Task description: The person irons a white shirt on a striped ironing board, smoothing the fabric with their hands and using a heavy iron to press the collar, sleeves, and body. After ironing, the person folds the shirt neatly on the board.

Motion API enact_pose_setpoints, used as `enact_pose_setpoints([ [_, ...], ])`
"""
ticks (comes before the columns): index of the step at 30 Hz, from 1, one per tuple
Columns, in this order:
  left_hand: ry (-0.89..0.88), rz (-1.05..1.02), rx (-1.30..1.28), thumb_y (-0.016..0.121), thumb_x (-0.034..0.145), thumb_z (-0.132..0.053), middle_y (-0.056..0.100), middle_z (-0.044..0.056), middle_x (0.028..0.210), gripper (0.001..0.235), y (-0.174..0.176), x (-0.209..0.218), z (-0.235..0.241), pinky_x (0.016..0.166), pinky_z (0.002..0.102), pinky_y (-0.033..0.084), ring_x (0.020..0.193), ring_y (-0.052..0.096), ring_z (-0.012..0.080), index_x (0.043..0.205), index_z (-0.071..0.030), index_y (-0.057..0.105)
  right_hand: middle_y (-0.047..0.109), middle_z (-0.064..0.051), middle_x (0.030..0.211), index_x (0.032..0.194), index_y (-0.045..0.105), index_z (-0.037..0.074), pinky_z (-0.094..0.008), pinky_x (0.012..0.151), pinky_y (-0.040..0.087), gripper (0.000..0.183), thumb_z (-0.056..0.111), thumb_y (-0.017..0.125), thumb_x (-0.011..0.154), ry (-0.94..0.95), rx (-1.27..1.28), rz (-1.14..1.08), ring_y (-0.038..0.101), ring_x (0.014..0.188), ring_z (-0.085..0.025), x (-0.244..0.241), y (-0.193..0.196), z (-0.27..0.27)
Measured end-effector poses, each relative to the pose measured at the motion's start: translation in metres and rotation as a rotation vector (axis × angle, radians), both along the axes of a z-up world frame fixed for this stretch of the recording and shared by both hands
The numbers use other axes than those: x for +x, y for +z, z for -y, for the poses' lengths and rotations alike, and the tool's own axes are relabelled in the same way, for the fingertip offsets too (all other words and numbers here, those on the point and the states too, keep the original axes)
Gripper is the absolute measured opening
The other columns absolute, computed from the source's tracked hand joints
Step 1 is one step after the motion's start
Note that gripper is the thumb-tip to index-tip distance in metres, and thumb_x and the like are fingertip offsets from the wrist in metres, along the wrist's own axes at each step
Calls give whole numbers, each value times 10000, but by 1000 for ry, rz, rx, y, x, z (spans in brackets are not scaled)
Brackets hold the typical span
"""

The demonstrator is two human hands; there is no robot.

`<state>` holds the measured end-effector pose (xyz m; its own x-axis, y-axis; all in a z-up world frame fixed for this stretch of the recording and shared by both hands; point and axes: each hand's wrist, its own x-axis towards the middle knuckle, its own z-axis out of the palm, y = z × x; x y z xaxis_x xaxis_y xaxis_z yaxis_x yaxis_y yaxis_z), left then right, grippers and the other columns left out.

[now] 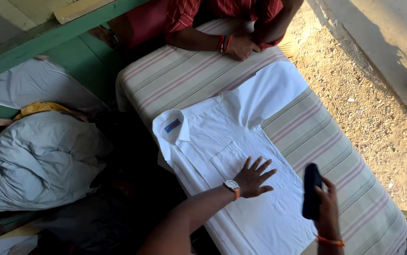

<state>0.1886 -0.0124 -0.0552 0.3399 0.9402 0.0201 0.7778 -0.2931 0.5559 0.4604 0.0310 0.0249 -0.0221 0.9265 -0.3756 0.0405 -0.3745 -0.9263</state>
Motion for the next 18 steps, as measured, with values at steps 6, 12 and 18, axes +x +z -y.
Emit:
enact_pose_setpoints([
  [6, 174, -520, -235, 404, 950, -744, 122, 254, 1680, 914, 46, -190, 67, 1215, 606, 3, 1537, 60, 498, 1584, -92, 323, 606, -78, 1084, 1470, 542, 102, -311, 814, 496, 527, 88, 618, 949, 482, 486, 286, 583, 911, -186, -236, 17, -14],
  [12, 151, -631, -467, 425, 912, -831, 55, 320, 1692, 1057, 62, -229, 89, 1228, 580, -31, 1537, 14, 546, 1648, -115, 173, 642, -192, 1079, 1357, 657, 250, -461, 752, 513, 548, 77, 652, 837, 740, 1004, 810, 617, 897, -354, -381, -16, 4],
  [18, 130, -645, -526, 450, 834, -861, -28, 285, 1691, 1156, 58, -230, 84, 1212, 579, -36, 1524, -4, 548, 1660, -160, 46, 628, -142, 937, 1318, 703, 276, -480, 710, 511, 445, 151, 678, 892, 727, 941, 1125, 596, 842, -357, -380, -41, -82],
])
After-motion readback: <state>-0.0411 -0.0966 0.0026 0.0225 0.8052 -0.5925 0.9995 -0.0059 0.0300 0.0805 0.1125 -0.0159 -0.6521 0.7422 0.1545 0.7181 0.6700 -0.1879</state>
